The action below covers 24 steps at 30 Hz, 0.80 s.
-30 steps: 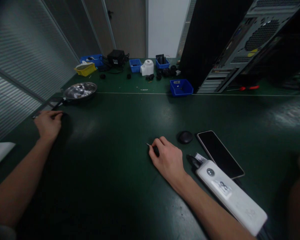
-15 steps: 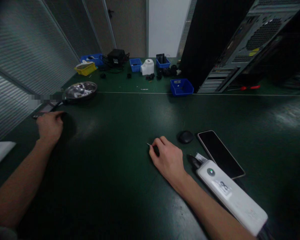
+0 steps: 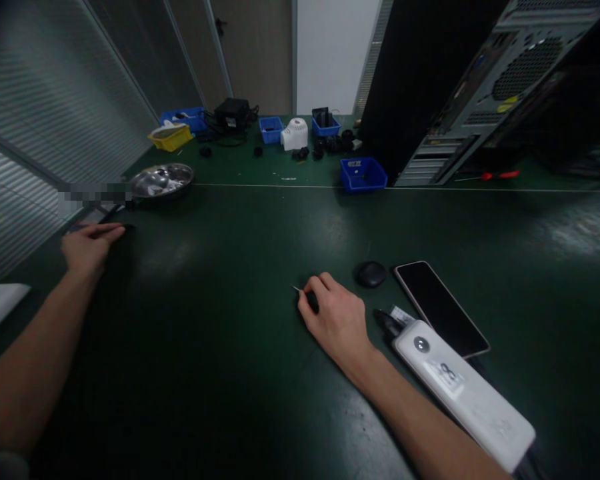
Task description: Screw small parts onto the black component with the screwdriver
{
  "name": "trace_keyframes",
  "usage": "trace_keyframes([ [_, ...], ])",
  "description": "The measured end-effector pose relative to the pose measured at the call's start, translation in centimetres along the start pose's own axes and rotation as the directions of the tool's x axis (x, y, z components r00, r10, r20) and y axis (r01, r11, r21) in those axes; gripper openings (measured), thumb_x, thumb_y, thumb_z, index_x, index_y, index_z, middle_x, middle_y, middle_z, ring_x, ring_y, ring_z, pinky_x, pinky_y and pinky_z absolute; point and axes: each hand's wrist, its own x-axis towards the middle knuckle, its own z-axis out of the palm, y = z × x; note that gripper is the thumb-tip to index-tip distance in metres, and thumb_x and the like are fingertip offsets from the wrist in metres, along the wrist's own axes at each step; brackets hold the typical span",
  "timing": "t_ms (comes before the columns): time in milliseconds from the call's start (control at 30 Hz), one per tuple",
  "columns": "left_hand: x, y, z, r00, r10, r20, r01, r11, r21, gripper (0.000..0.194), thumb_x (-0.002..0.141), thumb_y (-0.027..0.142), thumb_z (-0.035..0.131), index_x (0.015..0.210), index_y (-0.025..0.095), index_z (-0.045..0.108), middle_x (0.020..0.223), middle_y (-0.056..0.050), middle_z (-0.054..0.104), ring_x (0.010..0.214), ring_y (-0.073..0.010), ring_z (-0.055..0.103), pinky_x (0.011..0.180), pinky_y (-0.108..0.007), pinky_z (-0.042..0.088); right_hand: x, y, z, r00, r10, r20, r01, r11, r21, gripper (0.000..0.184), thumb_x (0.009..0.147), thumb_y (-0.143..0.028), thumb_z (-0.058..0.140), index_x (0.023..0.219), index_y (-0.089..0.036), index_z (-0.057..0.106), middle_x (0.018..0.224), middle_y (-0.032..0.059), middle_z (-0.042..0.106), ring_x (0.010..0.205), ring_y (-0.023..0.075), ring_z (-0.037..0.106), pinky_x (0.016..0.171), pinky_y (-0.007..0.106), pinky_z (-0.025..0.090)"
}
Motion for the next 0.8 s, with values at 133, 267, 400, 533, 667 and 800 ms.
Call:
trace_keyframes([
  [133,-0.23,0.32,0.04,0.999,0.014,0.036,-0.012,0.999,-0.051,0.039,0.082,0.027,0.081,0.119,0.018,0.073,0.085,0.007,0.070,0.073,-0.0090,0.053,0.068,-0.019,0.044,0.02,-0.03,-0.05,1.000,-0.005,-0.002,0.005,1.000,0.007,0.020,0.101,-0.037,0.053,0.090,-0.023,0.062,0.093,-0.0008,0.064,0.078,0.0149,0.062,0.064,0.027,0.036],
  [267,0.01,0.13,0.23,0.999,0.023,0.048,-0.021,0.999,-0.038,0.037,0.081,0.028,0.082,0.116,0.019,0.075,0.086,0.007,0.070,0.078,-0.0095,0.057,0.071,-0.019,0.044,0.06,-0.01,-0.14,1.000,-0.002,0.001,0.002,1.000,0.016,0.021,0.101,-0.037,0.052,0.090,-0.023,0.062,0.093,-0.0003,0.065,0.077,0.0148,0.062,0.063,0.027,0.035],
  [400,0.37,0.02,0.19,0.997,0.025,0.066,-0.025,1.000,-0.006,0.035,0.083,0.029,0.080,0.116,0.018,0.075,0.088,0.006,0.070,0.082,-0.0097,0.058,0.075,-0.019,0.043,0.10,0.01,-0.13,1.000,-0.005,0.003,0.005,1.000,0.022,0.021,0.101,-0.037,0.051,0.091,-0.023,0.063,0.094,0.0000,0.066,0.079,0.0151,0.062,0.064,0.026,0.036],
  [533,0.28,0.31,-0.03,0.997,0.038,0.066,-0.039,0.999,0.027,0.030,0.087,0.021,0.074,0.116,0.015,0.074,0.083,0.007,0.069,0.084,-0.0102,0.056,0.077,-0.019,0.040,0.08,0.00,-0.06,1.000,-0.002,0.000,0.002,1.000,0.013,0.020,0.101,-0.037,0.053,0.090,-0.023,0.063,0.094,-0.0002,0.066,0.078,0.0149,0.062,0.064,0.027,0.036],
  [667,0.11,0.67,0.03,0.998,0.032,0.058,-0.034,0.999,0.043,0.033,0.088,0.020,0.072,0.120,0.010,0.071,0.076,0.007,0.066,0.078,-0.0104,0.054,0.072,-0.018,0.040,0.01,0.00,-0.08,1.000,-0.009,-0.004,0.009,1.000,0.025,0.020,0.101,-0.036,0.052,0.090,-0.023,0.063,0.094,0.0006,0.066,0.079,0.0148,0.063,0.065,0.027,0.037],
  [800,0.12,0.97,0.10,0.998,0.006,0.055,-0.010,0.997,0.081,0.034,0.089,0.022,0.071,0.119,0.007,0.070,0.067,0.007,0.062,0.071,-0.0104,0.052,0.069,-0.019,0.040,-0.02,-0.03,-0.11,1.000,-0.011,0.002,0.011,1.000,0.016,0.020,0.101,-0.036,0.052,0.091,-0.023,0.063,0.094,0.0005,0.066,0.079,0.0147,0.063,0.064,0.027,0.037],
])
